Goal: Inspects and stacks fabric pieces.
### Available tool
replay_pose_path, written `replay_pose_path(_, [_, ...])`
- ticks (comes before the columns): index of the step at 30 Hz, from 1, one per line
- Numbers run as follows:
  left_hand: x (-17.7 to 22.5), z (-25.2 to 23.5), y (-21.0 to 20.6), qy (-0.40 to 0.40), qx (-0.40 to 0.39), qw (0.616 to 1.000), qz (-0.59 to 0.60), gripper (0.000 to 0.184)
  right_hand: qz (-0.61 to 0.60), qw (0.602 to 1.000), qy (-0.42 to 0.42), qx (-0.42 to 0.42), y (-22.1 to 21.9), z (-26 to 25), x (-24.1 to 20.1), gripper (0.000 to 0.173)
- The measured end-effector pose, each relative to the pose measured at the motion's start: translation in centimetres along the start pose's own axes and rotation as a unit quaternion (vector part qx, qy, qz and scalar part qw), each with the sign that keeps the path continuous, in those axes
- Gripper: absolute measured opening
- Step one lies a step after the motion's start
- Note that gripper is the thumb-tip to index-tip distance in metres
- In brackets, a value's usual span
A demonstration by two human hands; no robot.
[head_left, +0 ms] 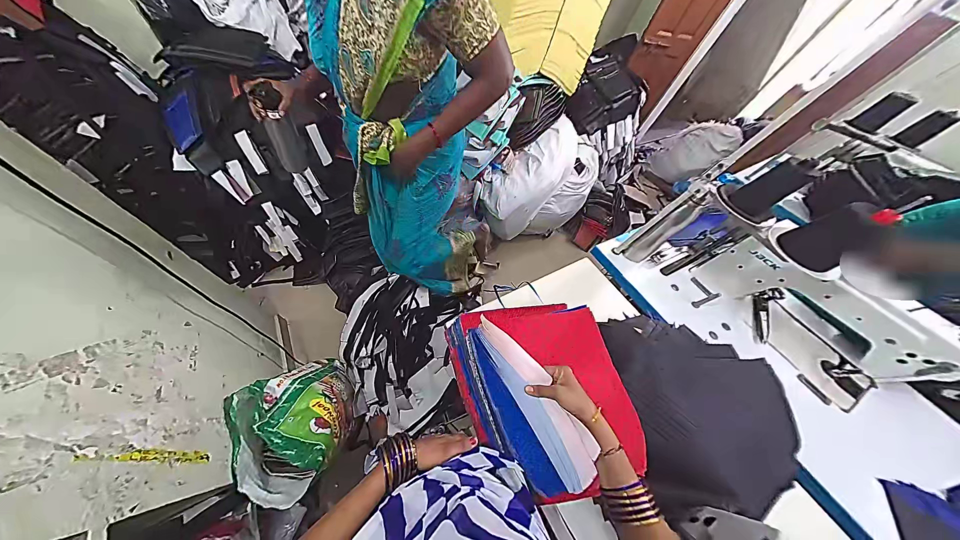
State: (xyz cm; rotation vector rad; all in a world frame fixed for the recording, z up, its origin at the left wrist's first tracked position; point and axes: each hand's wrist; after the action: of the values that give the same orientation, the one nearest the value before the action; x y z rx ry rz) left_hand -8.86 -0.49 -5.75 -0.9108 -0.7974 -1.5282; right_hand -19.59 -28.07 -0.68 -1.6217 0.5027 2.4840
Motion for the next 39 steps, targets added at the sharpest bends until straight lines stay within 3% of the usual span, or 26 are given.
replay_pose_path(27, [-0.9, 1.3, -0.8, 0.028, 0.002, 0.999, 0.023, 0.064, -0.079, 0.995, -0.027, -0.049, 1.5, -0.4, 0.1, 0.031])
replay_pose_path(39, [-0.5, 1.9, -0.2, 0.028, 0.006, 0.999, 0.021, 0.062, -0.092, 0.995, -0.022, -0.006, 0.8, 0.3, -1.0, 0.038])
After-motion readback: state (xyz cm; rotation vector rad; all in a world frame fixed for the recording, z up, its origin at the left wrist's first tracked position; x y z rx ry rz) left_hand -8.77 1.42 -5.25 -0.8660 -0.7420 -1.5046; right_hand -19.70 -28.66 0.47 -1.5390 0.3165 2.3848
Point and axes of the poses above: each hand's wrist, its own z-axis away from the middle knuckle, its own y-axis out of the back of the hand, x = y × z, and after that the axes turned 2 degrees about -y, right-handed
